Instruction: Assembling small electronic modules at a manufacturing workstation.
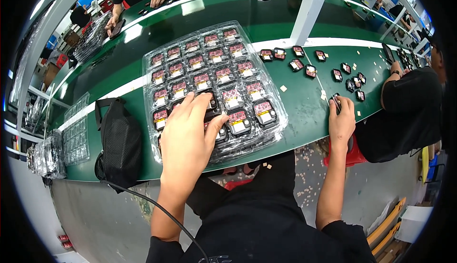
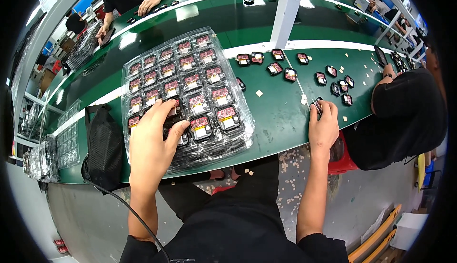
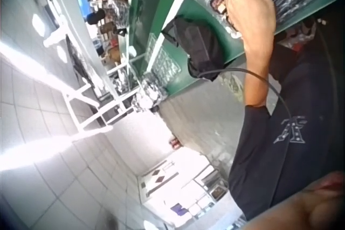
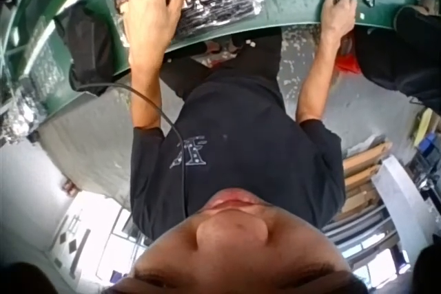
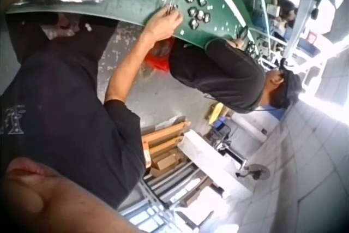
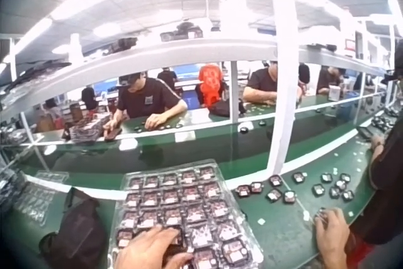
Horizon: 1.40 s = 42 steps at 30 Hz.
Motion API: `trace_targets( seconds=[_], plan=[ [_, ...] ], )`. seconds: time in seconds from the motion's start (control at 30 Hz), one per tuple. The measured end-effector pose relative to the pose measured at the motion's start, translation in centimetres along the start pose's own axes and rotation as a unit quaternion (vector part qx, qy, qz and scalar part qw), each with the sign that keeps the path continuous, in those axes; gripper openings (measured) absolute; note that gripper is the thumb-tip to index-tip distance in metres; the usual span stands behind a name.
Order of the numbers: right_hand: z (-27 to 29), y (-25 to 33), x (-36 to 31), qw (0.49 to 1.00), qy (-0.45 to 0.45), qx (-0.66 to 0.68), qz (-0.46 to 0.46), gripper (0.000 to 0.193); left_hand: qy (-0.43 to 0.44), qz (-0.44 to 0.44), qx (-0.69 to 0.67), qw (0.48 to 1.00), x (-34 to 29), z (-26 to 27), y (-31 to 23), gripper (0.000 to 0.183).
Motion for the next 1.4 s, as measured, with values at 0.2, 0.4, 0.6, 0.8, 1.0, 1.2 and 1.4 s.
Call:
trace_targets(
  seconds=[0.2,0.4,0.6,0.8,1.0,1.2,1.4],
  plan=[
    [-0.1,-0.7,0.1,0.999,-0.025,-0.004,0.040,0.027,0.009,-0.058,0.093,0.994,-0.8,-0.4,-0.1,0.042],
    [0.1,-0.7,-0.1,0.984,-0.019,0.133,0.118,0.028,0.002,-0.055,0.153,0.987,-1.3,0.1,-0.6,0.040],
    [5.2,7.5,-7.5,0.903,0.034,0.319,0.286,0.045,-0.052,-0.171,-0.143,0.973,-4.2,0.4,-2.9,0.032],
    [6.2,13.5,-11.2,0.751,0.155,0.441,0.466,0.058,0.204,0.008,-0.753,0.626,-7.8,-6.2,-3.7,0.074],
    [5.6,14.0,-12.5,0.758,0.250,0.427,0.424,0.068,0.183,0.067,-0.806,0.558,-8.6,-7.4,-3.2,0.079],
    [3.4,13.1,-12.7,0.835,0.258,0.375,0.309,0.043,0.020,0.058,-0.834,0.548,-9.2,-7.9,-2.5,0.060],
    [4.6,14.1,-13.4,0.844,0.120,0.275,0.445,0.034,0.012,0.062,-0.836,0.546,-9.8,-8.0,-2.3,0.060]
  ],
)
Point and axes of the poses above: each hand's wrist, its own x-axis towards the middle knuckle, its own z-axis out of the back of the hand, y = z × x, the point moved 4 cm from there along x, towards the middle knuckle, and after that the axes turned 12 degrees about y, right-handed, at the moved point
